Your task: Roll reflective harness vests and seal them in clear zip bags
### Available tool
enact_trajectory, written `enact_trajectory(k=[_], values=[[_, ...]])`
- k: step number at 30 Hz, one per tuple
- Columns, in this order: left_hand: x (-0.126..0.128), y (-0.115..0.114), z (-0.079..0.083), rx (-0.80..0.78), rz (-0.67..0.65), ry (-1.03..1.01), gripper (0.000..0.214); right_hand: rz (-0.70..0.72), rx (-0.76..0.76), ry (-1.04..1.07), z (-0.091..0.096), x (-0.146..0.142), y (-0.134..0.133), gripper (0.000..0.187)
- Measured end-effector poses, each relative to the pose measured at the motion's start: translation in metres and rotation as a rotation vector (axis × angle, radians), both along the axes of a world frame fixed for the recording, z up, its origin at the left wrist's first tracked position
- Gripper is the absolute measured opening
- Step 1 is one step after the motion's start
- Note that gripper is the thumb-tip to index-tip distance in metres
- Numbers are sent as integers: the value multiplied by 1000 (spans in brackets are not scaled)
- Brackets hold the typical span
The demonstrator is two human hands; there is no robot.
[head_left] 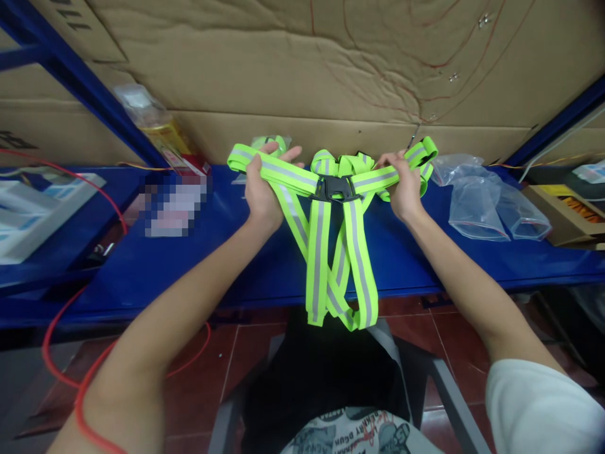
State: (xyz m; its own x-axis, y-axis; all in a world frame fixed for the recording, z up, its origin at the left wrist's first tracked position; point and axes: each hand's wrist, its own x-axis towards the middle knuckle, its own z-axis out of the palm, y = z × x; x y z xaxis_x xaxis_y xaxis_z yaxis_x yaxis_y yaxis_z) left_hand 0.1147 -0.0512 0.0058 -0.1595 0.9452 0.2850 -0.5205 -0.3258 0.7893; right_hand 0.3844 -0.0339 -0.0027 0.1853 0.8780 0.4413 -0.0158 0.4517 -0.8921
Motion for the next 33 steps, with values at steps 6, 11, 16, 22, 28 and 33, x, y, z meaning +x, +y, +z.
enact_trajectory(k=[6,11,16,22,28,33], values=[[-10,5,-4,9,-83,69,44,222,-103,-2,6,-6,-9,61],[-4,-9,-6,105,-156,254,58,199,-70,-50,2,-7,-15,74],[4,-20,-8,108,-335,210,64,225,-91,-92,1,-18,-21,89],[1,-4,-24,124,-273,520,37,277,-50,-110,-14,-16,-5,70],[2,-14,-20,126,-429,572,66,363,-126,-104,-11,-22,-12,46],[4,-22,-17,124,-549,615,86,385,-185,-39,-3,-27,-23,47]])
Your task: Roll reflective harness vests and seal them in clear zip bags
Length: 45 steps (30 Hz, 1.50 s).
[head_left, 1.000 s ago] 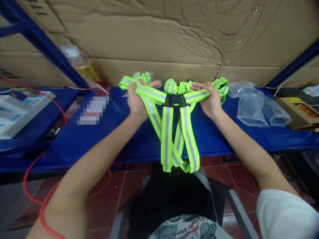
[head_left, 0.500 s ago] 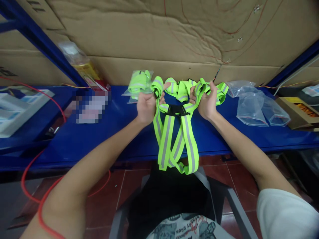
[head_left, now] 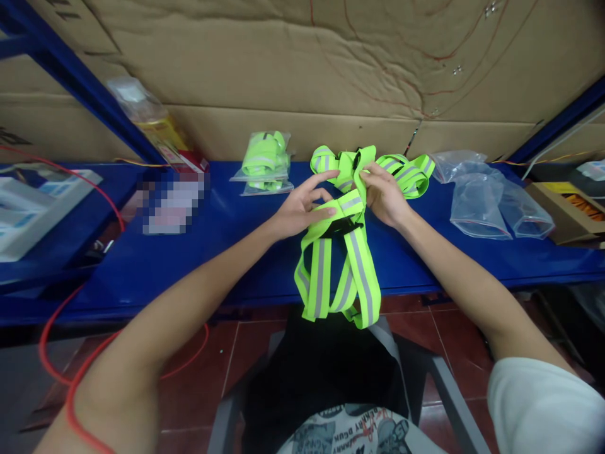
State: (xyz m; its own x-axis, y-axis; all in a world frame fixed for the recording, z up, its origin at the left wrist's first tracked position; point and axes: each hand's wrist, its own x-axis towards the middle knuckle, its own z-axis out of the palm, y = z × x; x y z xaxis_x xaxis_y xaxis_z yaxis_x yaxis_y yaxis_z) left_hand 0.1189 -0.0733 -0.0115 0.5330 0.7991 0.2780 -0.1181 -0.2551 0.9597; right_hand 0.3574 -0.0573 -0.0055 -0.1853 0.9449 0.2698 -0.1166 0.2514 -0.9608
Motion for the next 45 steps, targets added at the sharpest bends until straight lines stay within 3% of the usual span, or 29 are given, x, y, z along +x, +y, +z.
enact_trajectory(k=[5,9,15,19,22,24,31,38,45], values=[[4,0,-2,34,-91,69,78,85,-68,32,5,1,-5,43],[5,7,-11,61,-27,118,69,118,-52,56,6,3,-7,30],[5,12,-20,54,-13,158,59,242,89,-225,0,4,-9,22],[5,10,-16,-7,-7,137,55,290,169,-376,-4,7,-8,25],[3,10,-11,-10,11,95,45,249,220,-435,-5,8,-8,27],[1,10,-8,28,-1,99,33,208,251,-454,-6,7,-8,28],[1,4,-7,206,104,287,35,198,327,-511,-3,6,-10,27],[-6,18,-4,75,202,206,23,277,332,-551,-2,12,-6,67],[-11,22,2,79,192,207,23,318,333,-570,-5,14,-3,54]])
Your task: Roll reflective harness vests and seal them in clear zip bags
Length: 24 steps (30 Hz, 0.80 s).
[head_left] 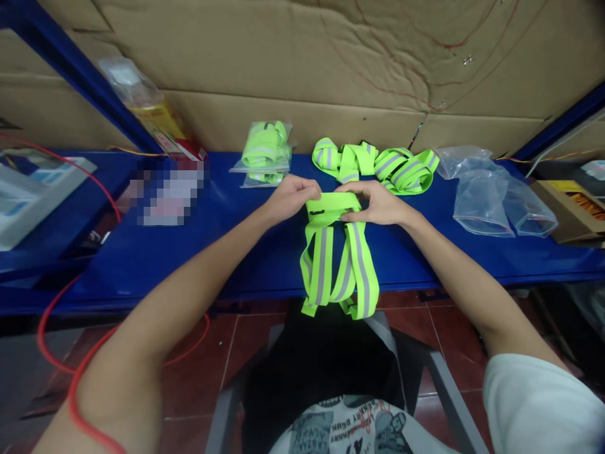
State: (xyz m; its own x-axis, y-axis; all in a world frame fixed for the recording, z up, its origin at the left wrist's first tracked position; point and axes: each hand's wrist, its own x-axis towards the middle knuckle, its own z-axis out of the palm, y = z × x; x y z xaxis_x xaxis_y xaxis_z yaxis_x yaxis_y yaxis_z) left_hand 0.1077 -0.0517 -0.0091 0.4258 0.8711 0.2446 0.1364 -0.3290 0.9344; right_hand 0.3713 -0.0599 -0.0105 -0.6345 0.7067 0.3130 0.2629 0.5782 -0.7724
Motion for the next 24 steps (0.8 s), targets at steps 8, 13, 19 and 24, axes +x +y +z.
enact_trajectory(k=[8,13,19,24], values=[[-10,-2,7,-232,-115,257,34,-24,-69,-74,7,10,4,54],[-11,2,-4,-220,-70,262,45,-48,-50,-25,0,12,9,49],[-14,4,-7,-197,-132,217,49,-99,80,-43,-3,4,6,40],[-12,-1,0,-90,-75,192,41,-140,171,-51,1,3,2,40]])
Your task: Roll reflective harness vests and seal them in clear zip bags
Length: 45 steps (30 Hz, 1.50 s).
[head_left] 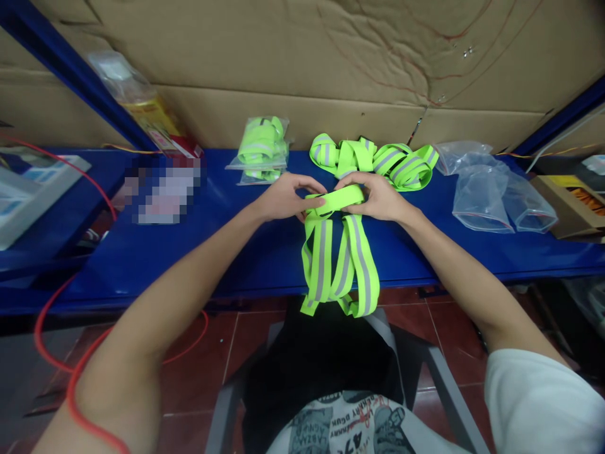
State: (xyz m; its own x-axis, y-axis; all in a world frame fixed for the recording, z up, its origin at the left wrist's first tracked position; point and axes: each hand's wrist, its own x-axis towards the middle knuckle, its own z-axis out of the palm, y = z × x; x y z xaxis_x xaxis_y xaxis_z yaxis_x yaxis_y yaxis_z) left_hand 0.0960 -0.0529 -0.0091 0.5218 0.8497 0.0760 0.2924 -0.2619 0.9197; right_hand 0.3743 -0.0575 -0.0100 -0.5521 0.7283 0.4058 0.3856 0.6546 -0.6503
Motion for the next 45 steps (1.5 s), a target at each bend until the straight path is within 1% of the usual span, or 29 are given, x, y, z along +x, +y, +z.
enact_trajectory(k=[3,5,7,10,14,16,18,20,23,25,27,29,30,33,34,38,40,42,45], values=[[2,-2,1,50,13,-15,40,-19,47,-18,2,2,-1,47],[4,-3,0,120,6,-3,38,-22,57,-33,3,4,-1,57],[6,-5,-2,262,24,21,34,-23,39,-17,4,7,0,62],[8,-8,-4,550,80,66,29,-53,42,30,6,10,2,56],[7,-11,-5,928,78,165,28,-126,200,1,7,11,5,49],[5,-12,-7,1053,81,246,29,-164,284,-15,7,9,5,51],[4,-13,-11,1124,109,337,29,-211,341,-11,7,9,5,53],[6,-14,-15,1126,125,416,30,-261,359,-3,7,9,4,52],[11,-14,-19,1026,97,465,30,-285,272,-26,5,12,4,49],[14,-12,-20,955,93,437,30,-281,190,-57,3,12,5,48],[15,-9,-20,898,120,369,31,-272,150,-78,1,11,5,45],[14,-7,-19,847,163,294,36,-266,150,-82,-1,9,4,44],[14,-7,-19,824,186,265,40,-266,151,-80,-1,8,4,46],[13,-6,-20,790,228,230,46,-271,150,-81,-4,5,4,62],[13,-5,-20,792,237,230,49,-265,153,-85,-5,5,5,65],[13,-4,-23,774,258,217,59,-247,175,-128,-11,6,10,55],[14,-2,-24,728,228,216,58,-254,185,-149,-13,6,12,53],[14,0,-26,693,206,230,53,-253,197,-159,-15,5,13,52],[15,2,-27,670,233,241,41,-288,206,-198,-15,5,12,57]])
